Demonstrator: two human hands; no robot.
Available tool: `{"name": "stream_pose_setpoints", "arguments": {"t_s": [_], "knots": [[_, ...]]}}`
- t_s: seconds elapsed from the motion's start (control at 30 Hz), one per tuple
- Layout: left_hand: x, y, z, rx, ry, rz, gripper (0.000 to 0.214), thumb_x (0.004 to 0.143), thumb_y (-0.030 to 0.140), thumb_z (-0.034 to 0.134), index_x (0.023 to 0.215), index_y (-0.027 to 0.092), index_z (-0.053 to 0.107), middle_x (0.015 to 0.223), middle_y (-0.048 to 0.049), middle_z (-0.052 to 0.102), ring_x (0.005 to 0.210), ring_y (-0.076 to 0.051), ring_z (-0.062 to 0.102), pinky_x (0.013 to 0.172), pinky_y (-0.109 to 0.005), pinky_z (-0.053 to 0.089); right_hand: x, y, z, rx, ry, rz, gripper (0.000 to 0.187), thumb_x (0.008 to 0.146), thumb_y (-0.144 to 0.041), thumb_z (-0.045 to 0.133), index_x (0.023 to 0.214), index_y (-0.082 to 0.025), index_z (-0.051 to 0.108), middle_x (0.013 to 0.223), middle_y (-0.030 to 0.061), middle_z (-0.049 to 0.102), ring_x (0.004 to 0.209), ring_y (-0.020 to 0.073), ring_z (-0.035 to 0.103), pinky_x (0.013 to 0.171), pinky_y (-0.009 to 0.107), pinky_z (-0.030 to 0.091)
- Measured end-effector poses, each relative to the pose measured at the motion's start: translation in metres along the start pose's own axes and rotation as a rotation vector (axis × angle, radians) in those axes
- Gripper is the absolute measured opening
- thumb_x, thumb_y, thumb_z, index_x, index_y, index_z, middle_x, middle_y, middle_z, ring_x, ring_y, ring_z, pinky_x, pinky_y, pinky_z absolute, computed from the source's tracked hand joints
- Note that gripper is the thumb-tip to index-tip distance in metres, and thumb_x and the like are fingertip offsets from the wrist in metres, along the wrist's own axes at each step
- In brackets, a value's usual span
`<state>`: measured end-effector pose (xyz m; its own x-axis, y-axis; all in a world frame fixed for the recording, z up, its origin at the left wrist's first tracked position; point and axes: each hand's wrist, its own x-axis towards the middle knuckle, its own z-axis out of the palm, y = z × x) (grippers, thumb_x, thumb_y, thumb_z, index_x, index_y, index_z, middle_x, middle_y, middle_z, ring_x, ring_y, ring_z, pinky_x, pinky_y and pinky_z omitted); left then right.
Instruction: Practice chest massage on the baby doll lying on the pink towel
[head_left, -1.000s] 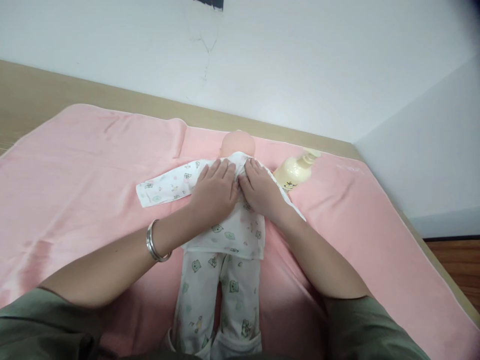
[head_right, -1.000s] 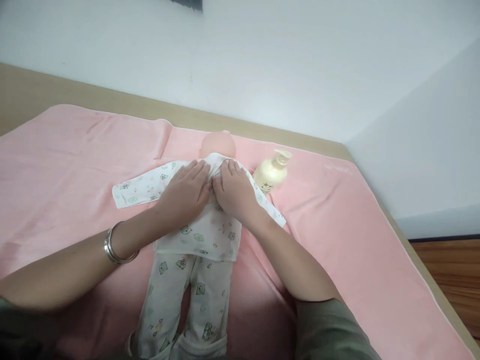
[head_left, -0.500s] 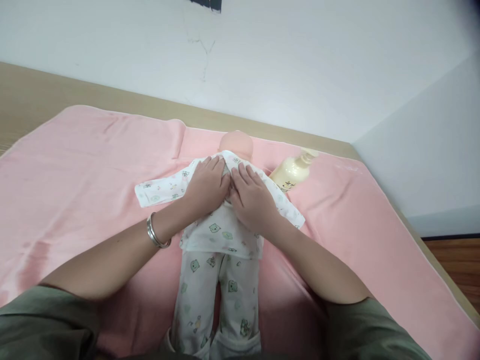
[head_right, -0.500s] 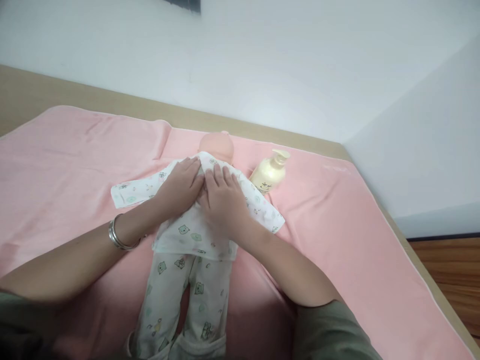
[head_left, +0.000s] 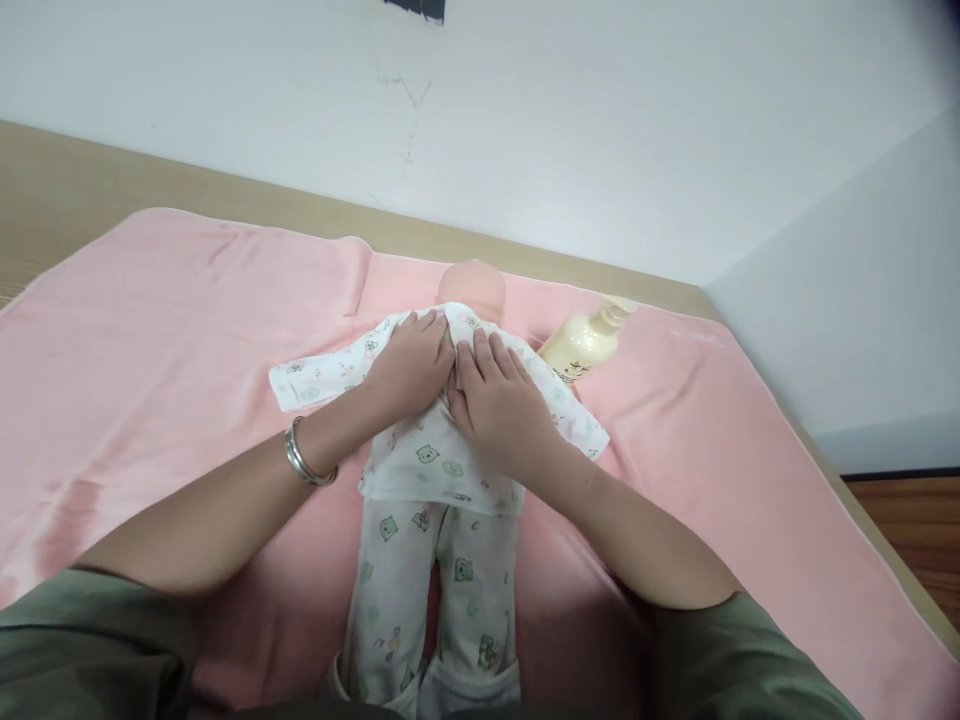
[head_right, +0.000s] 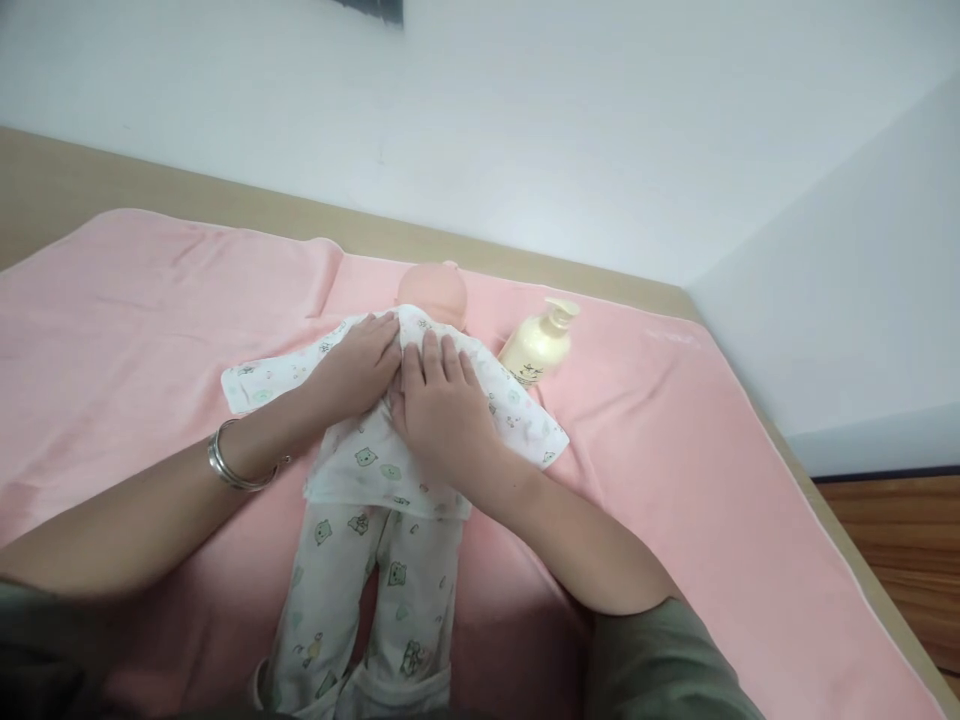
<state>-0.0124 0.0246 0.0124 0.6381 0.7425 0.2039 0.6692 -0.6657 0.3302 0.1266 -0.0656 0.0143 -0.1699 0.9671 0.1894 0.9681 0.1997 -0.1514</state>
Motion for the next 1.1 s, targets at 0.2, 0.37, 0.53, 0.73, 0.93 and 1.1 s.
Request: {"name": "stream_pose_setpoints", "arguments": {"t_s": [0.2, 0.37, 0.53, 0.73, 0.93, 1.1], "knots": [[-0.014, 0.022, 0.005, 0.015, 0.024, -0.132, 0.059, 0.105, 0.027, 0.022, 0.149, -0.002, 0.048, 0.156, -0.0267, 0.05, 0.15, -0.038, 0.042, 0.126, -0.059, 0.032, 0.023, 0.026, 0.002, 0.115, -0.023, 0.082, 0.063, 0.105, -0.031, 0.028, 0.159, 0.0, 0.039, 0.169, 0.0231, 0.037, 0.161, 0.0356, 0.031, 0.131, 0.056, 0.03], [-0.024, 0.038, 0.001, -0.026, -0.019, -0.131, 0.058, 0.105, 0.028, 0.028, 0.155, 0.005, 0.045, 0.167, -0.0181, 0.042, 0.158, -0.039, 0.03, 0.131, -0.059, 0.025, 0.032, 0.041, 0.009, 0.077, 0.019, 0.069, 0.063, 0.106, -0.034, 0.027, 0.155, 0.003, 0.041, 0.164, 0.0269, 0.043, 0.157, 0.0358, 0.037, 0.129, 0.057, 0.033], [-0.013, 0.021, -0.006, -0.123, -0.041, -0.077, 0.054, 0.104, 0.025, 0.025, 0.147, 0.011, 0.055, 0.16, -0.0151, 0.051, 0.152, -0.036, 0.04, 0.126, -0.059, 0.035, 0.016, 0.022, 0.005, 0.031, 0.001, 0.064, 0.064, 0.106, -0.034, 0.03, 0.158, 0.003, 0.038, 0.167, 0.0266, 0.038, 0.159, 0.0378, 0.034, 0.129, 0.058, 0.032], [-0.009, 0.014, 0.006, -0.144, 0.078, -0.097, 0.049, 0.106, 0.029, 0.027, 0.137, 0.015, 0.062, 0.153, -0.0145, 0.058, 0.145, -0.032, 0.047, 0.126, -0.059, 0.032, 0.012, 0.013, 0.003, 0.111, 0.019, 0.056, 0.063, 0.104, -0.032, 0.03, 0.158, -0.001, 0.042, 0.168, 0.0233, 0.039, 0.16, 0.0351, 0.031, 0.131, 0.058, 0.03], [-0.013, 0.016, 0.015, -0.154, 0.088, -0.137, 0.057, 0.105, 0.035, 0.032, 0.152, 0.009, 0.05, 0.165, -0.0153, 0.046, 0.156, -0.036, 0.034, 0.132, -0.06, 0.021, 0.028, 0.028, 0.007, 0.196, 0.021, 0.134, 0.063, 0.103, -0.029, 0.027, 0.156, 0.001, 0.043, 0.168, 0.0218, 0.038, 0.161, 0.0341, 0.029, 0.132, 0.054, 0.027], [-0.014, 0.016, 0.014, -0.148, 0.076, -0.141, 0.059, 0.105, 0.038, 0.031, 0.154, 0.009, 0.049, 0.166, -0.0149, 0.045, 0.157, -0.036, 0.033, 0.133, -0.058, 0.019, 0.028, 0.031, 0.009, 0.193, 0.031, 0.133, 0.063, 0.105, -0.032, 0.027, 0.157, -0.001, 0.042, 0.169, 0.0215, 0.037, 0.161, 0.0324, 0.03, 0.132, 0.054, 0.027]]}}
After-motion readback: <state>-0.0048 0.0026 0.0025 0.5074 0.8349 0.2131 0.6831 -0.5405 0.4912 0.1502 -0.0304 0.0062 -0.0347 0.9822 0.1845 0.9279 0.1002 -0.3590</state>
